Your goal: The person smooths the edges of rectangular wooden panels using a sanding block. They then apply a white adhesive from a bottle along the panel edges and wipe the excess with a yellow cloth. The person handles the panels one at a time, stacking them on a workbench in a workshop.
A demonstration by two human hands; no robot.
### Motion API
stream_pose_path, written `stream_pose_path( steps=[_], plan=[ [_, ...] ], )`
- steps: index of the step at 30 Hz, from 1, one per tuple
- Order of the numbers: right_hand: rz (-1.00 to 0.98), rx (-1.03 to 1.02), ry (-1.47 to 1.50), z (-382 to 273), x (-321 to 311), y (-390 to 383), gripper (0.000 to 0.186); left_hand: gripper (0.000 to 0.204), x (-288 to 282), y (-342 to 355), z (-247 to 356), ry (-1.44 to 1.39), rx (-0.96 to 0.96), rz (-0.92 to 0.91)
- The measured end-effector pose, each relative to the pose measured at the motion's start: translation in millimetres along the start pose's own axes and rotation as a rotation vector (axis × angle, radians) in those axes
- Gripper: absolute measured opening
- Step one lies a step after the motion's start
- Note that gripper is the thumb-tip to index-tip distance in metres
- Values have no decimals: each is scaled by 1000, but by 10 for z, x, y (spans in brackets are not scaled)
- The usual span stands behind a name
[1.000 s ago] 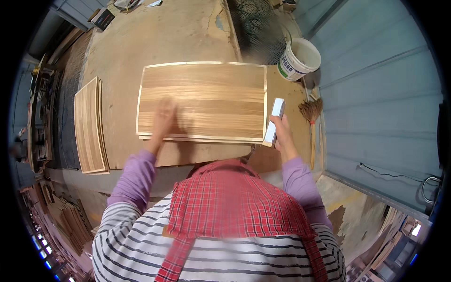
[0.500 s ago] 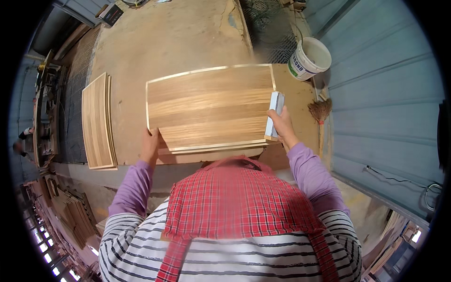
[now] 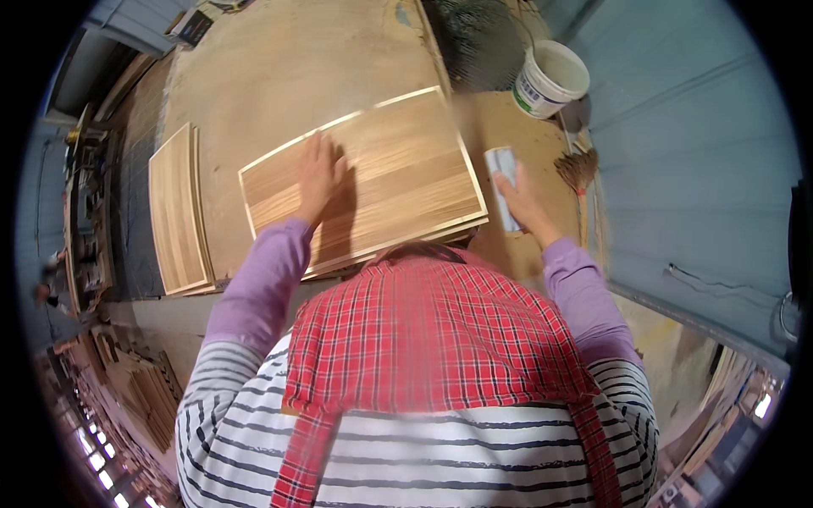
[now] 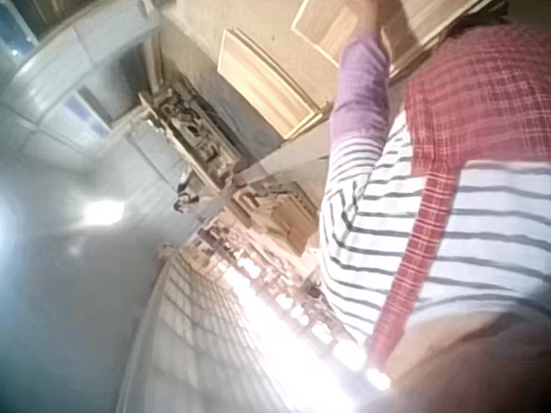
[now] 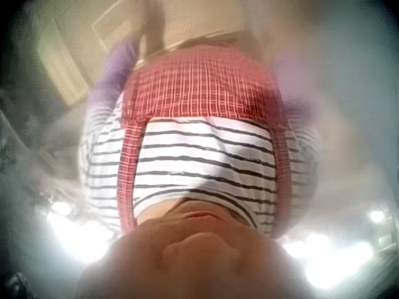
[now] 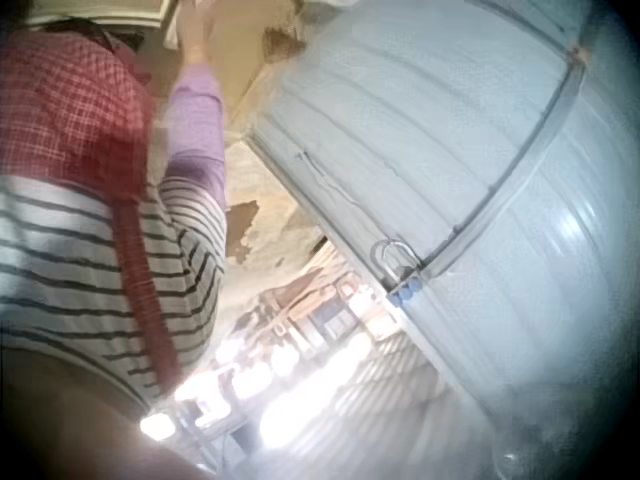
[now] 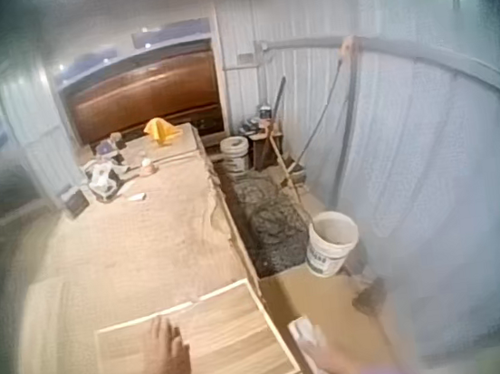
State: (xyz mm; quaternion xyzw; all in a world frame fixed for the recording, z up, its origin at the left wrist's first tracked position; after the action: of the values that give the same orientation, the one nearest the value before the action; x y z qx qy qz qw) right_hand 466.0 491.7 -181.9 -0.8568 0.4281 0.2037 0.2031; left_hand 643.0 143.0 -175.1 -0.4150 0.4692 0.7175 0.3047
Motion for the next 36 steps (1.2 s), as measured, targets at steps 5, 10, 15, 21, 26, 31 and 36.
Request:
stream_pose_path(
  steps=[5, 10, 15, 21, 26, 31, 36],
  plan=[
    [-46, 85, -113, -60, 157, -591, 62, 37, 733, 971, 938, -85, 110, 7],
    [-63, 159, -215, -135, 128, -874, 61, 27, 870, 1151, 1178, -104, -13, -183],
    [-1, 243, -334, -265, 250, -565, 58, 24, 750, 1094, 1256, -77, -17, -245],
    [97, 128, -400, -538, 508, 1010, 54, 24, 778, 1096, 1259, -202, -78, -229],
    [16, 152, -409, -855, 522, 1777, 48, 24, 807, 1090, 1234, -213, -91, -240],
    [48, 107, -306, -679, 419, 848, 53, 23, 843, 1104, 1181, -117, -92, -190],
    [-102, 357, -236, -29, 213, -966, 61, 24, 883, 1089, 1135, -90, -70, -179]
  ],
)
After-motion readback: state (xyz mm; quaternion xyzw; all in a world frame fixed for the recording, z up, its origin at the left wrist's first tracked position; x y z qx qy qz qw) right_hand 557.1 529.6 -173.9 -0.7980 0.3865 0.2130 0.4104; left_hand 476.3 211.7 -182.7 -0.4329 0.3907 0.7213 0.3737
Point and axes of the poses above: each hand's wrist, its own y-axis towards the middle knuckle, its own x-axis out of the palm, z = x × y, the point moved 6 cm from there along y, towards the middle knuckle, and after that the axes turned 1 degree about y, right-handed, at the moved point
